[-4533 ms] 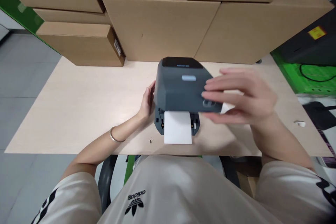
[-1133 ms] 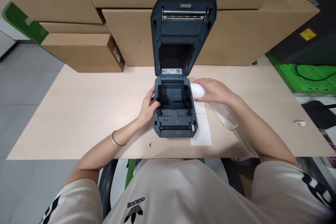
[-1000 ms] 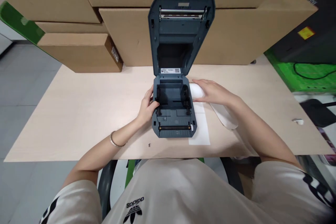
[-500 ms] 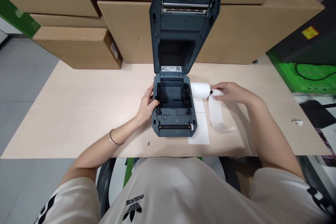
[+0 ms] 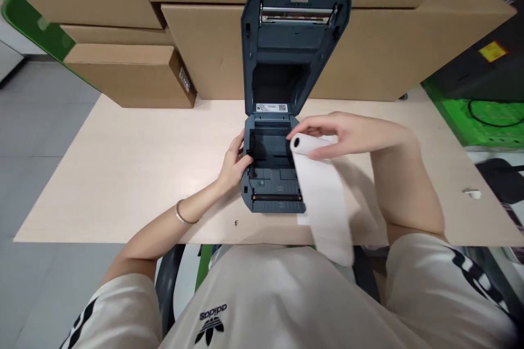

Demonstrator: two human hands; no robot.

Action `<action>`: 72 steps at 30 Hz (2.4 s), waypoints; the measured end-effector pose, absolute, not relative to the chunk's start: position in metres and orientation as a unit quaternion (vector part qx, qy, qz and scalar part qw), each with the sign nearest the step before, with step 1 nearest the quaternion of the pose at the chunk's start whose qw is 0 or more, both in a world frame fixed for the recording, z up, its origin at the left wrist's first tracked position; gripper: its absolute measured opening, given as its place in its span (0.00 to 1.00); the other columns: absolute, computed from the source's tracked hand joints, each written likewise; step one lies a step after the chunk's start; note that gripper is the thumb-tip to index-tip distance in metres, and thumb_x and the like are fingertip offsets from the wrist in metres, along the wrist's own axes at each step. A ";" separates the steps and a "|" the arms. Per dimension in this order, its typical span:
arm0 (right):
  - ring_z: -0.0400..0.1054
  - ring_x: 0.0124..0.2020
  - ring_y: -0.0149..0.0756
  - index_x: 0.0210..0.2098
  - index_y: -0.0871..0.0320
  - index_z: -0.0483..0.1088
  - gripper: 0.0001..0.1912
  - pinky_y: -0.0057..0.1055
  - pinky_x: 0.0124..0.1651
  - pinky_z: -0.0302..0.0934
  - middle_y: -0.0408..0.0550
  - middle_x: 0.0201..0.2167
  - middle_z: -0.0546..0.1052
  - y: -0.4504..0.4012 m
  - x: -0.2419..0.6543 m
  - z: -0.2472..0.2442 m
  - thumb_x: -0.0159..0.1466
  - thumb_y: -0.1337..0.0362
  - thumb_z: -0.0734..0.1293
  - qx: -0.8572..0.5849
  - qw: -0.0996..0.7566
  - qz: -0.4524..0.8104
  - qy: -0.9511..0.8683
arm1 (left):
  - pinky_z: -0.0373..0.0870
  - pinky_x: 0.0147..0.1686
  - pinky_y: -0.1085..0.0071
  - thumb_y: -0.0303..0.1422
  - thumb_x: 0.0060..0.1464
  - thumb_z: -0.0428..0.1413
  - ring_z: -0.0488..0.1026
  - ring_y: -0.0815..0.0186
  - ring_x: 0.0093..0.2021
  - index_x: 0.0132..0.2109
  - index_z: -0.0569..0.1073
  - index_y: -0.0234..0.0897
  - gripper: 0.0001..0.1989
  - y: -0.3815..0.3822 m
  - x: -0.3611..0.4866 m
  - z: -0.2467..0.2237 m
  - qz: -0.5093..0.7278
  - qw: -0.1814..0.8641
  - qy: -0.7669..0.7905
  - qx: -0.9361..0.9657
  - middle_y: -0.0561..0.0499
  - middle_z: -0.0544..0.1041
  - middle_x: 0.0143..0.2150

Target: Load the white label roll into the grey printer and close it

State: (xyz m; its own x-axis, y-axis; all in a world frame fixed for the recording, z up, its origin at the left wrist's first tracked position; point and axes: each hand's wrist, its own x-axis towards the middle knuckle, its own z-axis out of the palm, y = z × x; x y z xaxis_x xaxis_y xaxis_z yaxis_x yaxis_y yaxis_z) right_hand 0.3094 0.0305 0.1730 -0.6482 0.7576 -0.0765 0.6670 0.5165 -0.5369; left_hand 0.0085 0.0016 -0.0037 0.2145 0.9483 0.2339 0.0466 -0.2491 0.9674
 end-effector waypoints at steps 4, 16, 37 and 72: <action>0.76 0.46 0.46 0.59 0.55 0.77 0.21 0.38 0.49 0.65 0.52 0.50 0.85 0.041 0.251 0.166 0.68 0.58 0.69 -0.383 0.042 0.257 -0.886 | 0.70 0.73 0.45 0.35 0.58 0.59 0.71 0.43 0.74 0.75 0.67 0.41 0.38 0.002 0.007 -0.003 0.474 0.461 0.400 0.634 0.41 0.72 0.76; 0.81 0.51 0.52 0.43 0.59 0.79 0.06 0.46 0.63 0.64 0.59 0.48 0.87 0.042 0.211 0.121 0.71 0.68 0.68 -0.400 -0.044 0.167 -0.900 | 0.69 0.75 0.46 0.33 0.54 0.60 0.70 0.43 0.76 0.74 0.69 0.42 0.39 0.001 0.010 0.000 0.488 0.480 0.397 0.611 0.42 0.72 0.77; 0.81 0.63 0.49 0.49 0.57 0.84 0.14 0.46 0.65 0.80 0.52 0.56 0.87 -0.073 0.276 0.085 0.75 0.73 0.66 -0.213 0.260 0.081 -0.939 | 0.64 0.77 0.43 0.33 0.50 0.62 0.67 0.41 0.76 0.76 0.64 0.40 0.45 0.004 0.008 0.021 0.416 0.502 0.417 0.633 0.41 0.70 0.78; 0.54 0.82 0.52 0.84 0.34 0.38 0.41 0.57 0.77 0.59 0.42 0.82 0.61 0.082 0.306 0.137 0.76 0.36 0.49 -0.516 0.412 0.161 -0.734 | 0.51 0.86 0.41 0.53 0.72 0.50 0.53 0.50 0.86 0.76 0.66 0.52 0.32 -0.011 0.018 -0.006 0.515 0.588 0.382 0.493 0.53 0.61 0.84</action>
State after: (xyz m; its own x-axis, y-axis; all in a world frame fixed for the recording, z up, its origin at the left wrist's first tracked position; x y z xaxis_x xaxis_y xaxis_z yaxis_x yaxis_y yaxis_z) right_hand 0.3062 0.0821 0.1368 -0.1278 0.8900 0.4377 0.6254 0.4149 -0.6609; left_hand 0.0184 -0.0114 -0.0062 0.1776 0.9824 0.0585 -0.2299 -0.0164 0.9731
